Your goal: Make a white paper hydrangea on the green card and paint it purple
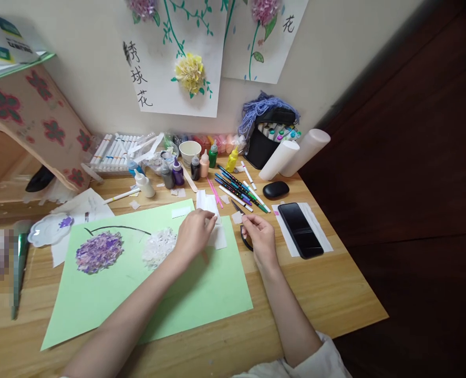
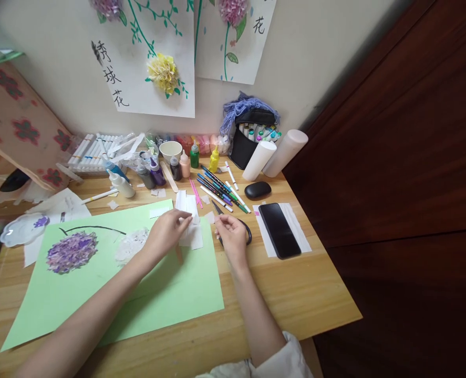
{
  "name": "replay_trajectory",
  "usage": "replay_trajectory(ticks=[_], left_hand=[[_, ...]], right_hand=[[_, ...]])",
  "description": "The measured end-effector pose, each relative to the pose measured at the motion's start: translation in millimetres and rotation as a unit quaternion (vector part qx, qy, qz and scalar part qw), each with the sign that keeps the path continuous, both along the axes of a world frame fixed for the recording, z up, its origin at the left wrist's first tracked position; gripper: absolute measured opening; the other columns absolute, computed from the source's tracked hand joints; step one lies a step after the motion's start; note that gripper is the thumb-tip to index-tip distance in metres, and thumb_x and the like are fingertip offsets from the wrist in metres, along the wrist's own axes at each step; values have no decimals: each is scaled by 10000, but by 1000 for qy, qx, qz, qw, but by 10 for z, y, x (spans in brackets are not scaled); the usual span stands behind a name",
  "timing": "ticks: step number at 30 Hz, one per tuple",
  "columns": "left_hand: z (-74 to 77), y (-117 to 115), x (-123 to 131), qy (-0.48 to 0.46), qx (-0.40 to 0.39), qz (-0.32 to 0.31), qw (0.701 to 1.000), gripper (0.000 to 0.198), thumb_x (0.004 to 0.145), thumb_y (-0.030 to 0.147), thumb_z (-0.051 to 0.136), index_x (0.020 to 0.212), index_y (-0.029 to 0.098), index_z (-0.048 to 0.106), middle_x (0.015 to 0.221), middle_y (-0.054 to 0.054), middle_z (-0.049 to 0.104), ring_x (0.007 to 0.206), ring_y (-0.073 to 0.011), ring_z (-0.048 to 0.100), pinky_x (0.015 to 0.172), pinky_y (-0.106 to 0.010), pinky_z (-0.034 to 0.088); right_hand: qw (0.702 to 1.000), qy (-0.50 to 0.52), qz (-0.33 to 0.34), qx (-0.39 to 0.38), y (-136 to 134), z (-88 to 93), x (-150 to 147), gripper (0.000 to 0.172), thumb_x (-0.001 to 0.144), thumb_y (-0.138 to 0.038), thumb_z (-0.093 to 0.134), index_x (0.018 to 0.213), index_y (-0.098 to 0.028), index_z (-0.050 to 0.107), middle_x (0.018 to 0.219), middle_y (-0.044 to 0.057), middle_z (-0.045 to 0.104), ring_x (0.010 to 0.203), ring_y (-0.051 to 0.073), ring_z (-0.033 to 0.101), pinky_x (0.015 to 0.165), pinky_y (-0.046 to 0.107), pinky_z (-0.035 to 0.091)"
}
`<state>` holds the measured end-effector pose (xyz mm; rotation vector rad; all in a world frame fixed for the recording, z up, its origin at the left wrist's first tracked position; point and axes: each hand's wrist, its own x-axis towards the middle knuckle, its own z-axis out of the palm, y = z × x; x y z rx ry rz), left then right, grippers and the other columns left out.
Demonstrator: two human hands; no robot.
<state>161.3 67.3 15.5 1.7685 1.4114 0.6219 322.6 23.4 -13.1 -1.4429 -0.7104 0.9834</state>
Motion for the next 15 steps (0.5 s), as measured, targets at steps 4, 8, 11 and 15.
replay_trajectory(ticks=[4,8,11,15], left_hand=[[135,-29,-109,-74,-39,-55,995,314,861,432,530,979,207,715,998,-54,742,886,-201,669,770,-275,497],[146,-132,-304,-108,-69,-37,991,266,790,416,610,853,180,716,837,-43,746,763,-182,646,683,-263,473],[101,-246,-489,-90,-54,-7,994,248,791,403,598,756,182,703,755,-28,728,678,-156,592,635,-257,432],[57,-450,-777,-67,-44,24,997,244,796,400,595,760,181,697,720,-17,698,612,-136,520,584,-255,385]], right_hand=[[998,13,65,-5,-32,-7,-153,287,645,-436,730,683,-170,628,479,-47,536,409,87,468,405,212,382],[992,14,128,-7,-100,5,-349,289,657,-443,727,676,-172,627,480,-45,534,413,91,469,414,219,391],[984,3,175,-10,-165,14,-497,296,669,-451,727,666,-173,624,471,-41,530,411,100,474,418,228,399],[973,-16,230,-8,-250,-7,-652,295,730,-464,679,714,-172,636,562,-14,571,451,119,512,443,249,427]])
